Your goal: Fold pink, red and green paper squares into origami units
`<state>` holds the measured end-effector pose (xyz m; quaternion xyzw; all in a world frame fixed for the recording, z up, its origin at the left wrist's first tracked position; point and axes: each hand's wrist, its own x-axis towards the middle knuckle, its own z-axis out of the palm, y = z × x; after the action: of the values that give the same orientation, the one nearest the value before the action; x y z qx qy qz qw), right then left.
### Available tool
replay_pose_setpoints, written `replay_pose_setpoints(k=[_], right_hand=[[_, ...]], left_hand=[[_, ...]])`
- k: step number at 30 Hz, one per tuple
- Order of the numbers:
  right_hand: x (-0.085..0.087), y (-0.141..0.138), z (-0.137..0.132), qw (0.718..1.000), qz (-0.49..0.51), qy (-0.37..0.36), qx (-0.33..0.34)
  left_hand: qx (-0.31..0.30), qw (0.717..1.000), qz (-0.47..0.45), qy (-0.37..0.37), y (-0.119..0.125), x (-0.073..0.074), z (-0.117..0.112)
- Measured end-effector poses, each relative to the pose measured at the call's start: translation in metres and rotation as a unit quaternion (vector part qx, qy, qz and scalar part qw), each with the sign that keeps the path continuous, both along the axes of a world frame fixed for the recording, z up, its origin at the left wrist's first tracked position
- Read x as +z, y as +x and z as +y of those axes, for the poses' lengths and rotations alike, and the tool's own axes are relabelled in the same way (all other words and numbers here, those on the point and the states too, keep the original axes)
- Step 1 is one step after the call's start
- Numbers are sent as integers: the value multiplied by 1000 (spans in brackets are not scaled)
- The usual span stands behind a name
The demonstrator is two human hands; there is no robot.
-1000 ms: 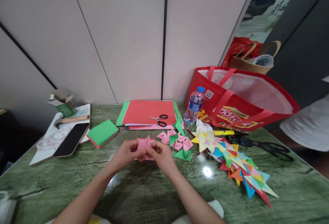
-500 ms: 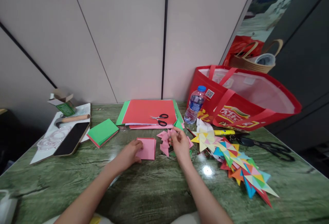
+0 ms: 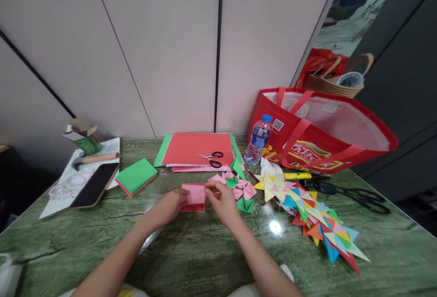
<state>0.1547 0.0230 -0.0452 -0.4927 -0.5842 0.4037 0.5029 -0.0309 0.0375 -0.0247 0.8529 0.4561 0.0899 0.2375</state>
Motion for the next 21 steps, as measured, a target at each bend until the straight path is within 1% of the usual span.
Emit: replay_pose_setpoints(k=[3,5,8,11,13,15,17,19,21], right_hand=[[-2,-6,-4,994,-81,37,57],[-4,-7,-6,991,-93,42,82],[-8,-6,-6,992,-81,30,92],[-7,-6,-5,995,-55,21,85],[-5,-5,-4,996,-39,41,74],[-2,-5,-3,995,-20,73,62],[1,-4,-3,994,5,101,51],[4,-3,-3,992,19,122,30],[7,-2,-4,990,14,141,2]], left_hand=[[6,1000,9,14,1,5,-1],[14,999,14,32,1,10,-1],[28,994,7,106,0,17,-2],[21,979,-65,193,-1,20,-3],[-11,966,-131,221,0,18,-3],[-47,955,-183,227,1,16,-4],[-63,948,-222,222,3,15,-4],[-39,945,-258,195,4,14,-4],[27,942,-310,130,4,14,-3]])
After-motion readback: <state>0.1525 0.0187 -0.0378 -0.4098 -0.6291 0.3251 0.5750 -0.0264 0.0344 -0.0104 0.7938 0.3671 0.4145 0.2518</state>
